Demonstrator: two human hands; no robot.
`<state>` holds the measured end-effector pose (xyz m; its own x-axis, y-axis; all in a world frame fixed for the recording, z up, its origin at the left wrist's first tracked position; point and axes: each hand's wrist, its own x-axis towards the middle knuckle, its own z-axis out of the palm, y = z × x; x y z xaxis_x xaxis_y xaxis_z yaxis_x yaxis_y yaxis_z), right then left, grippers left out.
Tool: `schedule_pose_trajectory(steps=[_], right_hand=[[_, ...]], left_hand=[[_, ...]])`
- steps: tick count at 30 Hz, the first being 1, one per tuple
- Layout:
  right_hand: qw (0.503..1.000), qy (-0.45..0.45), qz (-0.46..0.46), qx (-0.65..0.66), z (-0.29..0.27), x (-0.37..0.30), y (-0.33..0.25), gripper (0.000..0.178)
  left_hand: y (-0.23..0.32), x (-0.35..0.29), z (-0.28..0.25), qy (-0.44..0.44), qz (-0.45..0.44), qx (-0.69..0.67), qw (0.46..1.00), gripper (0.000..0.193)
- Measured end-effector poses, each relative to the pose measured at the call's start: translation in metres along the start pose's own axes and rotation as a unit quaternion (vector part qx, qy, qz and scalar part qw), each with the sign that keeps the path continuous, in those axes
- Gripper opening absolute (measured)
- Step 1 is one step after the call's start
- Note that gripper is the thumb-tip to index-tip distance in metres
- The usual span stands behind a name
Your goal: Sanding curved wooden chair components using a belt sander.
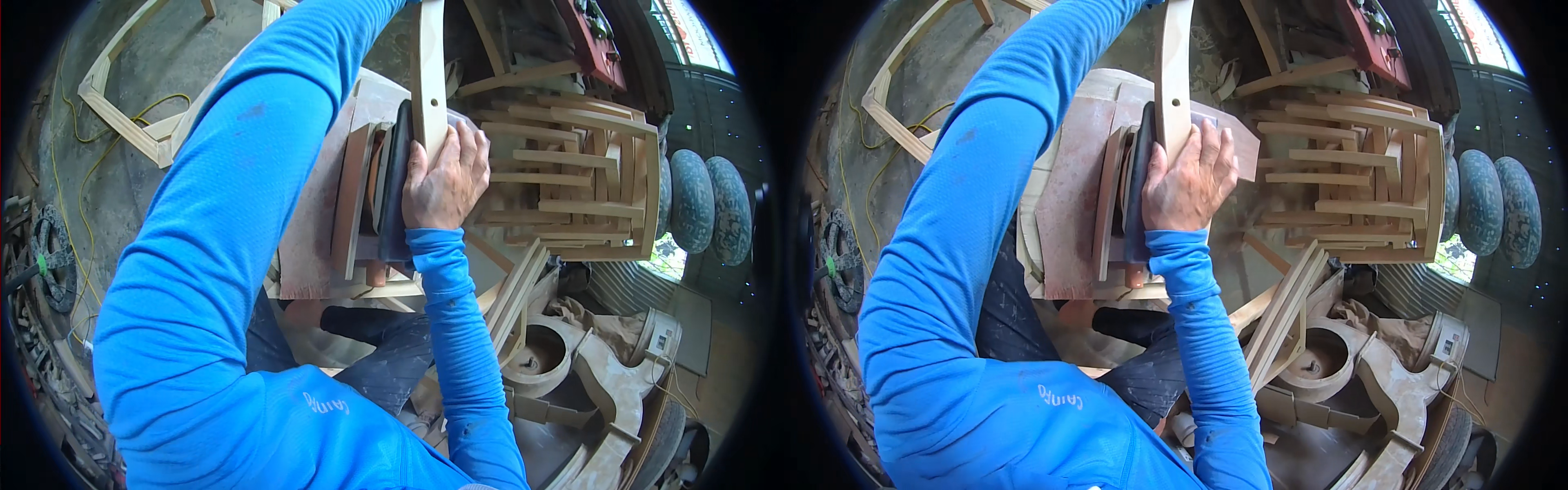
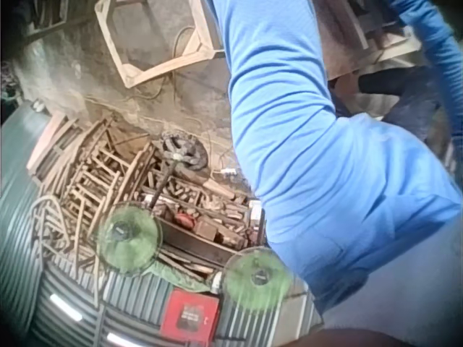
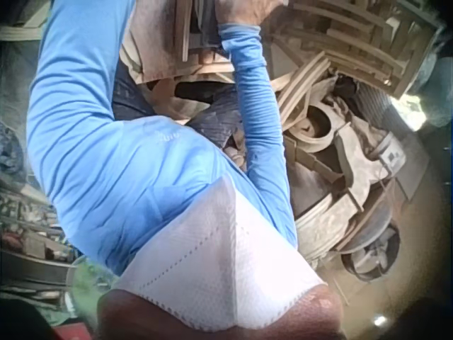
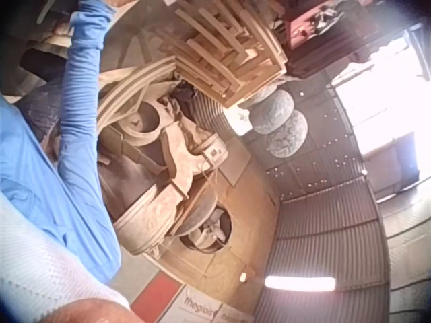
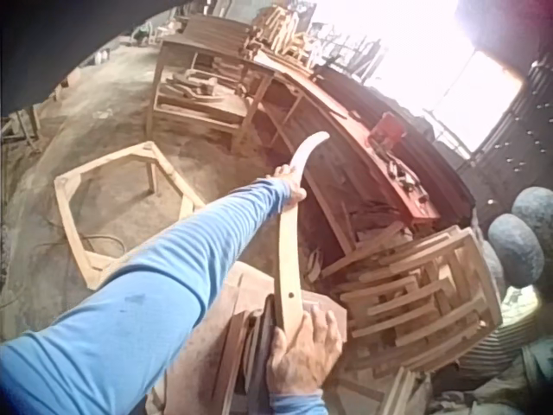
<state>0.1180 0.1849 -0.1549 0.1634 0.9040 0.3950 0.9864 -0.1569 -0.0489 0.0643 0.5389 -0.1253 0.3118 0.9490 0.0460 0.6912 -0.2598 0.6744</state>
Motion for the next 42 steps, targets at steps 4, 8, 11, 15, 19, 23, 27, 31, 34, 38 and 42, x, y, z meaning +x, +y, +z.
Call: schedule_pose_trajectory(steps=[4, 8, 11, 15, 19, 23, 27, 31, 34, 38, 42], right_hand=[[1.0, 0.007, -0.014, 0.013, 0.008, 0.003, -0.006, 0.06], [1.0, 0.007, -0.021, 0.008, 0.002, -0.012, -0.002, 0.059], [1.0, -0.006, -0.018, -0.003, -0.016, -0.041, 0.011, 0.059], [0.999, -0.02, -0.026, -0.01, -0.051, -0.1, 0.022, 0.059], [0.999, -0.05, -0.01, -0.005, -0.095, -0.191, 0.032, 0.063], [0.984, -0.129, 0.035, 0.117, -0.139, -0.31, 0.069, 0.07], [0.969, -0.162, 0.076, 0.172, -0.206, -0.421, 0.091, 0.073], [0.957, -0.194, 0.077, 0.201, -0.256, -0.499, 0.11, 0.071], [0.947, -0.226, 0.092, 0.21, -0.285, -0.55, 0.116, 0.069], [0.946, -0.228, 0.111, 0.2, -0.292, -0.554, 0.107, 0.064], [0.96, -0.173, 0.095, 0.199, -0.266, -0.496, 0.092, 0.06]], left_hand=[[-0.022, 0.014, 0.005, 0.0, 0.023, -0.069, 0.997, 0.083], [-0.019, -0.002, 0.004, 0.008, 0.014, -0.072, 0.997, 0.083], [0.006, -0.039, 0.007, -0.008, -0.014, 0.008, 1.0, 0.08], [0.006, -0.086, 0.035, 0.026, 0.025, 0.051, 0.998, 0.082], [0.027, -0.18, 0.05, 0.036, 0.011, 0.143, 0.989, 0.08], [0.053, -0.305, 0.076, 0.014, 0.034, 0.22, 0.975, 0.084], [0.09, -0.438, 0.079, -0.03, 0.071, 0.172, 0.982, 0.091], [0.093, -0.499, 0.076, -0.028, 0.065, 0.143, 0.987, 0.099], [0.106, -0.537, 0.08, -0.045, 0.073, 0.154, 0.984, 0.098], [0.102, -0.545, 0.09, -0.039, 0.075, 0.147, 0.985, 0.099], [0.085, -0.475, 0.089, -0.015, 0.081, 0.132, 0.988, 0.096]])
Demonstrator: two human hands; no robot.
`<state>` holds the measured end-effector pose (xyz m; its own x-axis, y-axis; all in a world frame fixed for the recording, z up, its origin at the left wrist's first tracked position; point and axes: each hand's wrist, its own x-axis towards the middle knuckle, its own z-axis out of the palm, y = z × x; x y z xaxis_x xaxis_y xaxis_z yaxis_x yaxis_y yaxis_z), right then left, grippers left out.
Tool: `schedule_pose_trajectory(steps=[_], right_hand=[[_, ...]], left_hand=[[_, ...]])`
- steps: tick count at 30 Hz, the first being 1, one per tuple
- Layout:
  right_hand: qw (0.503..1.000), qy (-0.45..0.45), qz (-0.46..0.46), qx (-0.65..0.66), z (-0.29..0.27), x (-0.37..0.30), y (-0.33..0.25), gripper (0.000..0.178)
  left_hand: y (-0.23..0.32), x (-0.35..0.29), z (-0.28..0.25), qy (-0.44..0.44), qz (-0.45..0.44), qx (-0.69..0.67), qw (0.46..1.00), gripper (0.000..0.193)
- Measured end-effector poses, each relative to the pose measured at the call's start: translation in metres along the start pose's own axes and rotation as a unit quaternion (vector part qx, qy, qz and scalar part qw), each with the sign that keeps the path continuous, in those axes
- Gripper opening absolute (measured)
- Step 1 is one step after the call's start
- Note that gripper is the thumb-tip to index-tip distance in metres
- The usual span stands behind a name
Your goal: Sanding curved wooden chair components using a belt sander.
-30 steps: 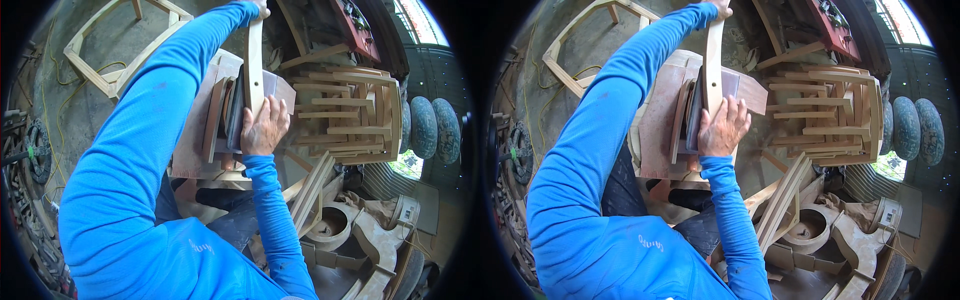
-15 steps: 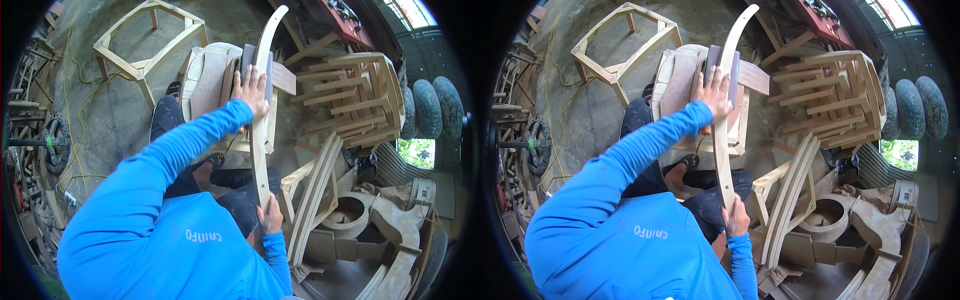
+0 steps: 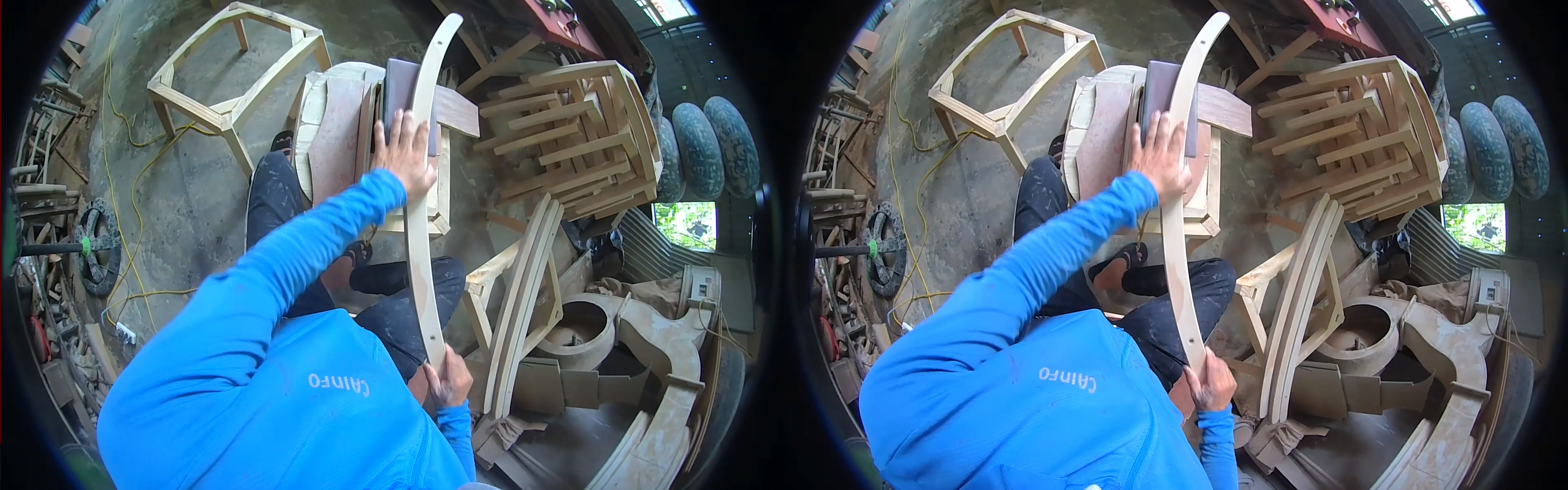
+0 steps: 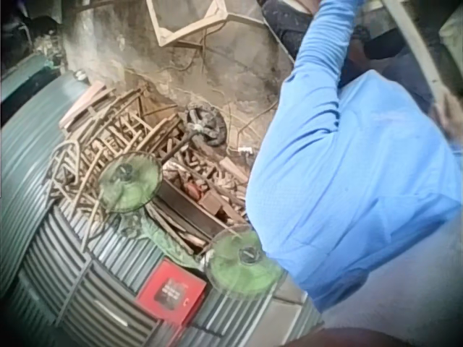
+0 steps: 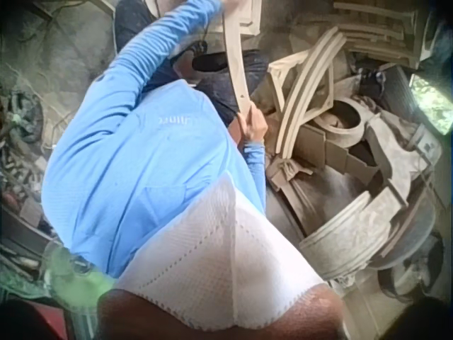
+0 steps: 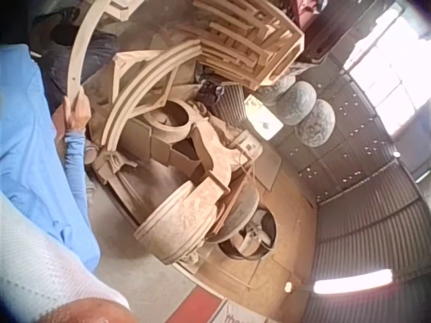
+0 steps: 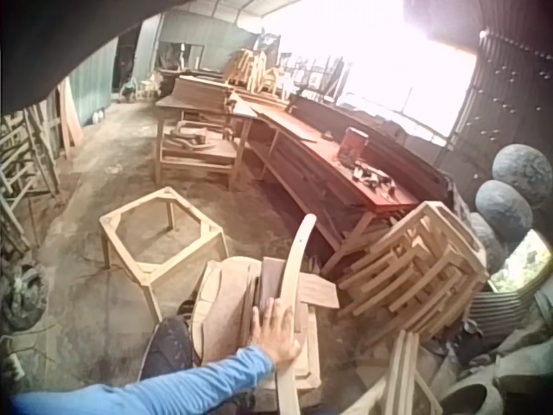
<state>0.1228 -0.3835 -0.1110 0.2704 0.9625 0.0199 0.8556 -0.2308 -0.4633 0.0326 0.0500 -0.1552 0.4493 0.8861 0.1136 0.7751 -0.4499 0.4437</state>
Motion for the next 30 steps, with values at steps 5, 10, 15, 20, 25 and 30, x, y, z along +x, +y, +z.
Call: schedule_pose_trajectory(steps=[5, 10, 15, 20, 25, 30], right_hand=[[0.997, 0.064, -0.031, 0.037, 0.028, 0.112, -0.02, 0.055], [0.993, 0.102, -0.053, 0.02, 0.056, 0.214, -0.05, 0.054], [0.99, 0.109, -0.077, -0.045, 0.071, 0.295, -0.079, 0.053], [0.982, 0.138, -0.074, -0.11, 0.09, 0.365, -0.095, 0.052], [0.973, 0.172, -0.089, -0.123, 0.105, 0.445, -0.111, 0.051], [0.967, 0.192, -0.107, -0.127, 0.119, 0.52, -0.113, 0.051]], left_hand=[[-0.043, 0.12, -0.001, 0.007, 0.017, 0.016, 1.0, 0.095], [-0.081, 0.224, -0.016, -0.002, 0.03, 0.057, 0.998, 0.087], [-0.128, 0.307, -0.014, 0.02, 0.035, 0.035, 0.999, 0.086], [-0.159, 0.369, -0.027, -0.024, 0.014, -0.055, 0.998, 0.095], [-0.165, 0.376, -0.052, -0.035, -0.028, -0.087, 0.995, 0.096], [-0.162, 0.375, -0.061, -0.035, -0.025, -0.121, 0.992, 0.093]])
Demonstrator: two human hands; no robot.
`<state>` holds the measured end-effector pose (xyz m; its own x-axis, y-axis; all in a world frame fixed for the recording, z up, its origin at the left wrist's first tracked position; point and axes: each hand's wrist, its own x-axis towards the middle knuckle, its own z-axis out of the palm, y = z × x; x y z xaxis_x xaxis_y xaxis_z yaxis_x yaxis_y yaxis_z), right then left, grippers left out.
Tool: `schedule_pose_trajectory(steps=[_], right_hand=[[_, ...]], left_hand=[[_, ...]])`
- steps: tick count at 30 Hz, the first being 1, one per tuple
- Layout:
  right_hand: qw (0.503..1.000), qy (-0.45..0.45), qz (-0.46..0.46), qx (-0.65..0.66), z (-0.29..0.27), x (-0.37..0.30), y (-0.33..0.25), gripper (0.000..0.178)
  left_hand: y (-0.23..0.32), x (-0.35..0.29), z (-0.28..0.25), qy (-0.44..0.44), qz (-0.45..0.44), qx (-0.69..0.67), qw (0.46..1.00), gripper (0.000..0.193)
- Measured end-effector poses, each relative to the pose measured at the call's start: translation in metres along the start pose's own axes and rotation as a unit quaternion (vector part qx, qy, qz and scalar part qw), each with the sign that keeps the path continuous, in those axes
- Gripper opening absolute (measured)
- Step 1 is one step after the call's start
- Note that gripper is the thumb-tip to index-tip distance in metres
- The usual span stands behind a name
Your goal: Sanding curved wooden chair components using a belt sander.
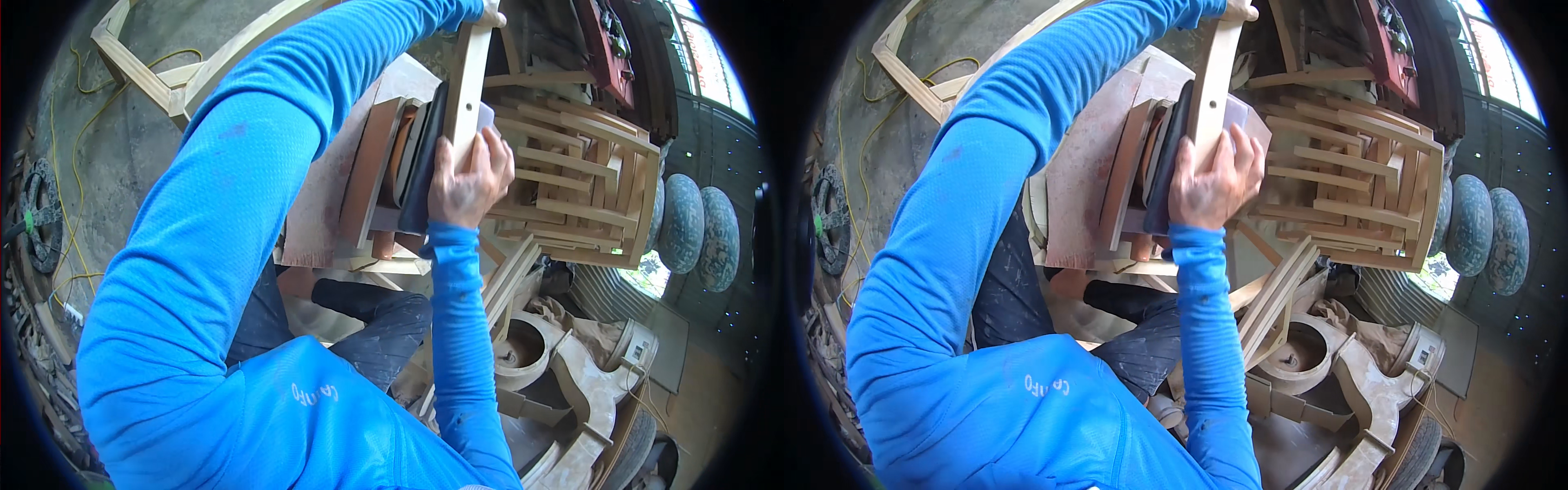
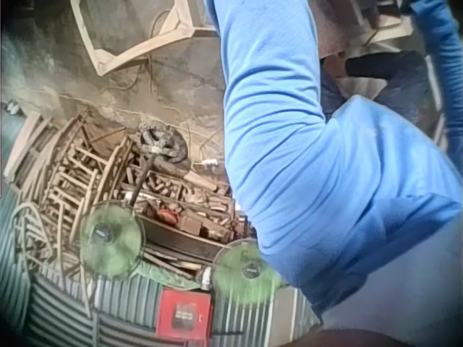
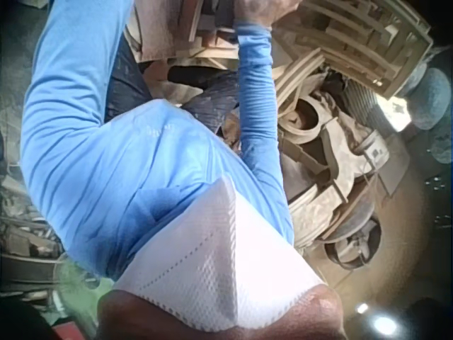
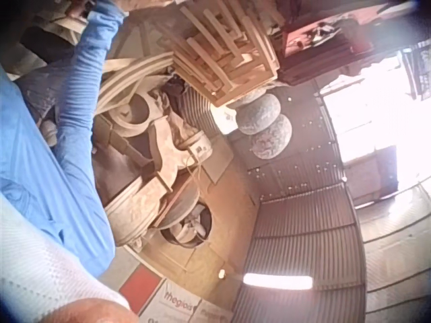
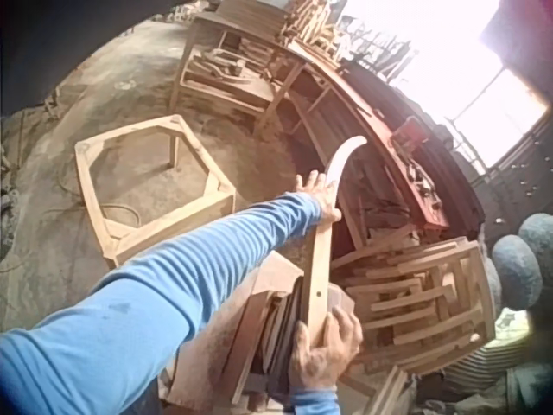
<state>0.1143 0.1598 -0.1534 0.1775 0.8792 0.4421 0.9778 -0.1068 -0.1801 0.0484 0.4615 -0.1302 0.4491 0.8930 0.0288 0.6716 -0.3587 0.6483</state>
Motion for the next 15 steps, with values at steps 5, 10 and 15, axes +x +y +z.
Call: schedule_pose_trajectory(steps=[5, 10, 15], right_hand=[[0.999, 0.029, -0.034, -0.002, 0.024, 0.035, -0.01, 0.052], [0.999, 0.009, -0.032, 0.017, 0.013, 0.02, 0.003, 0.053], [0.999, -0.005, -0.036, 0.029, -0.023, -0.041, 0.009, 0.056]], left_hand=[[0.012, 0.027, -0.022, -0.072, -0.188, 0.077, 0.977, 0.089], [-0.01, -0.004, -0.003, 0.02, -0.021, 0.017, 0.999, 0.092], [-0.003, -0.055, 0.025, 0.09, -0.053, 0.118, 0.987, 0.089]])
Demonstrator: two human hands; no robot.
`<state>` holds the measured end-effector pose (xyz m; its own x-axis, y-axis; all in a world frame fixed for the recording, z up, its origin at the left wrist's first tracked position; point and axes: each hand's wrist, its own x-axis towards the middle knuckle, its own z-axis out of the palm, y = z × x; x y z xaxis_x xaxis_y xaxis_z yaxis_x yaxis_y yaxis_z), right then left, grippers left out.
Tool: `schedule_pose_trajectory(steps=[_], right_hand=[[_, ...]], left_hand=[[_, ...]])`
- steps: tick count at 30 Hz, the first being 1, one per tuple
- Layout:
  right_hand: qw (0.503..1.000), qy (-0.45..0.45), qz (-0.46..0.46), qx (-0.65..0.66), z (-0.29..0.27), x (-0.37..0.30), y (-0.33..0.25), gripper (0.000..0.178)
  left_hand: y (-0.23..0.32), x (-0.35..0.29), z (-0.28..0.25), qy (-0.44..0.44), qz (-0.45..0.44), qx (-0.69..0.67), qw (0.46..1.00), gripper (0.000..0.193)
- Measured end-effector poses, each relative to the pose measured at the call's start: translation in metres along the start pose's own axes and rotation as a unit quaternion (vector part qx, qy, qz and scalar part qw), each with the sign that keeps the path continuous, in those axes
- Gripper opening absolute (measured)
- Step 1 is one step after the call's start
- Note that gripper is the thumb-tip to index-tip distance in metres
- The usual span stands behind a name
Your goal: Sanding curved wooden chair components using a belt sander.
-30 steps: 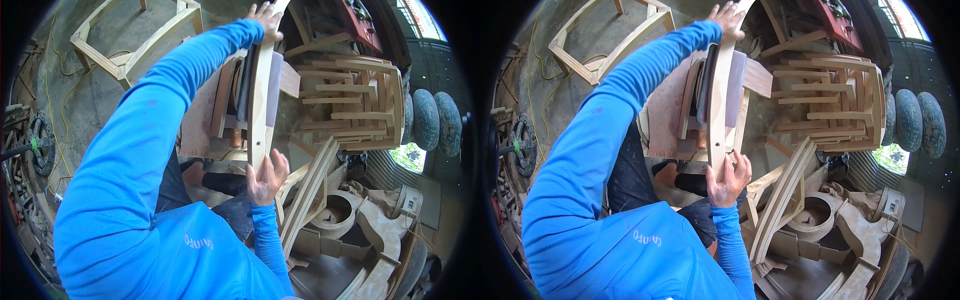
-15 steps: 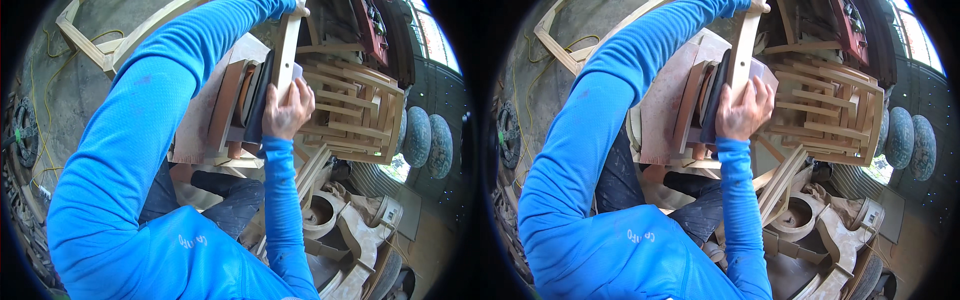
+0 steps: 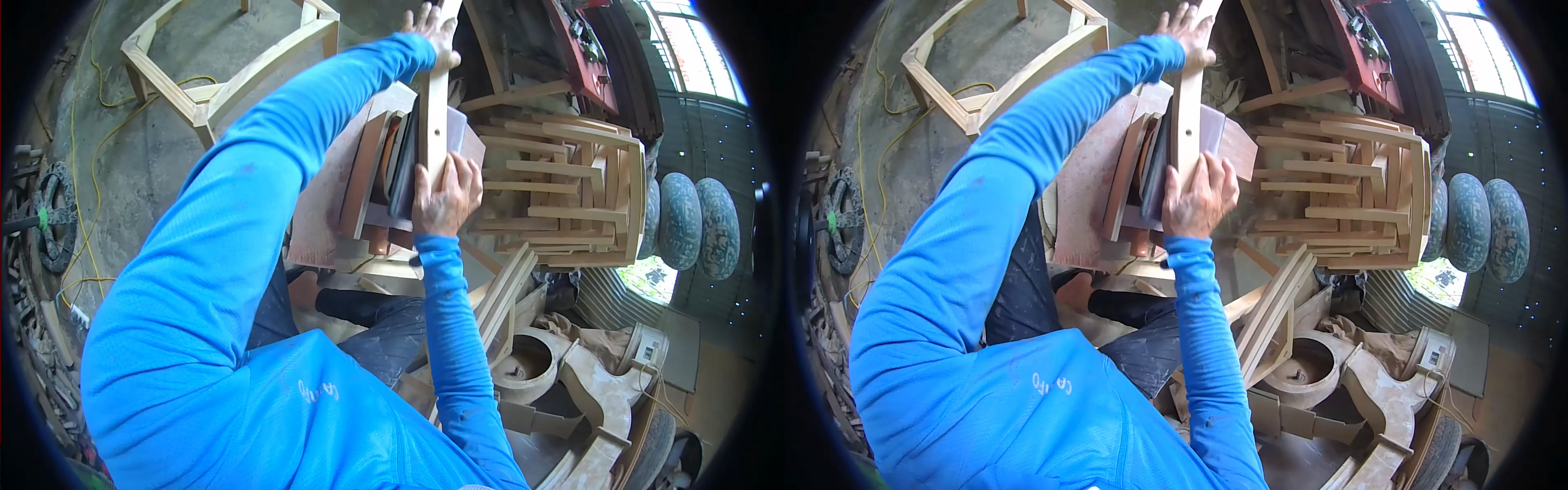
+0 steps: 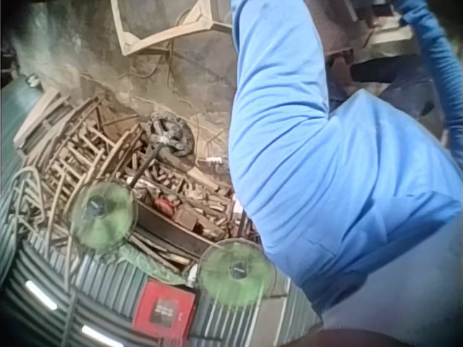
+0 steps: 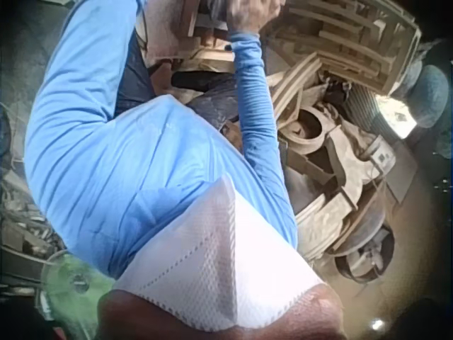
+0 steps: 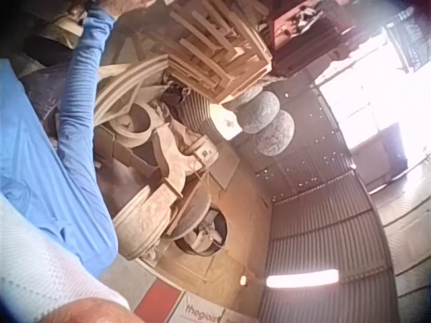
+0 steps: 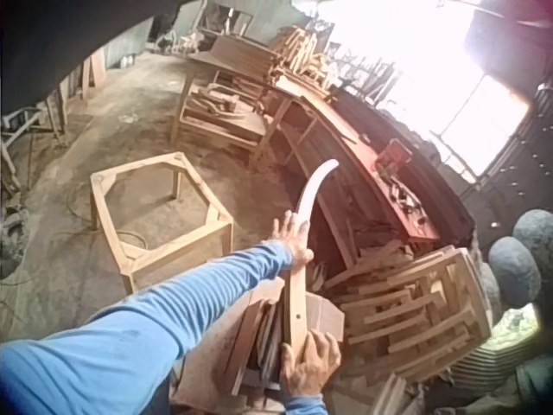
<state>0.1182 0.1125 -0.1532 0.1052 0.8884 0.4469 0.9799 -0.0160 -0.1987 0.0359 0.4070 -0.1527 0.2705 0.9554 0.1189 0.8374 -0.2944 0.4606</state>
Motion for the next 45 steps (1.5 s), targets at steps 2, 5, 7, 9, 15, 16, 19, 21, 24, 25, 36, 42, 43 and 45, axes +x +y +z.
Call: schedule_pose_trajectory(steps=[2, 5, 7, 9, 15, 16, 19, 21, 24, 25, 36, 42, 43, 45], right_hand=[[1.0, -0.011, -0.015, -0.02, -0.023, -0.039, 0.01, 0.058], [0.999, -0.047, 0.01, -0.025, -0.069, -0.111, 0.016, 0.06], [0.997, -0.077, 0.02, -0.006, -0.099, -0.164, 0.02, 0.061], [0.987, -0.124, 0.064, 0.081, -0.131, -0.22, 0.027, 0.061], [0.897, -0.25, 0.243, 0.273, -0.228, -0.377, 0.025, 0.072], [0.906, -0.259, 0.231, 0.244, -0.248, -0.396, 0.023, 0.075], [0.909, -0.289, 0.232, 0.192, -0.306, -0.407, 0.004, 0.077], [0.919, -0.295, 0.218, 0.144, -0.33, -0.397, -0.002, 0.078], [0.93, -0.325, 0.171, 0.039, -0.33, -0.352, -0.008, 0.079], [0.93, -0.325, 0.169, 0.026, -0.322, -0.335, -0.009, 0.079], [0.954, -0.271, 0.082, -0.101, -0.125, -0.049, 0.019, 0.079], [0.96, -0.245, 0.096, -0.1, -0.098, -0.008, -0.001, 0.081], [0.958, -0.25, 0.111, -0.086, -0.105, -0.022, 0.005, 0.081], [0.955, -0.262, 0.124, -0.064, -0.126, -0.061, 0.012, 0.083]], left_hand=[[0.014, -0.041, 0.008, 0.0, 0.011, 0.006, 1.0, 0.09], [0.043, -0.13, -0.002, -0.042, 0.036, 0.047, 0.997, 0.09], [0.058, -0.193, -0.011, -0.067, 0.057, 0.061, 0.994, 0.091], [0.074, -0.258, -0.011, -0.078, 0.083, 0.063, 0.992, 0.093], [0.102, -0.434, -0.015, -0.092, 0.169, 0.018, 0.981, 0.097], [0.106, -0.455, -0.024, -0.106, 0.187, 0.005, 0.977, 0.098], [0.107, -0.494, -0.038, -0.143, 0.225, -0.025, 0.963, 0.095], [0.106, -0.498, -0.042, -0.14, 0.226, -0.045, 0.963, 0.094], [0.105, -0.478, -0.041, -0.13, 0.206, -0.092, 0.965, 0.089], [0.103, -0.463, -0.036, -0.103, 0.202, -0.105, 0.968, 0.087], [0.067, -0.168, -0.029, -0.127, 0.082, -0.018, 0.988, 0.078], [0.05, -0.138, -0.026, -0.112, 0.084, 0.027, 0.99, 0.076], [0.054, -0.152, -0.023, -0.102, 0.101, 0.023, 0.989, 0.077], [0.062, -0.193, -0.015, -0.074, 0.136, 0.024, 0.988, 0.078]])
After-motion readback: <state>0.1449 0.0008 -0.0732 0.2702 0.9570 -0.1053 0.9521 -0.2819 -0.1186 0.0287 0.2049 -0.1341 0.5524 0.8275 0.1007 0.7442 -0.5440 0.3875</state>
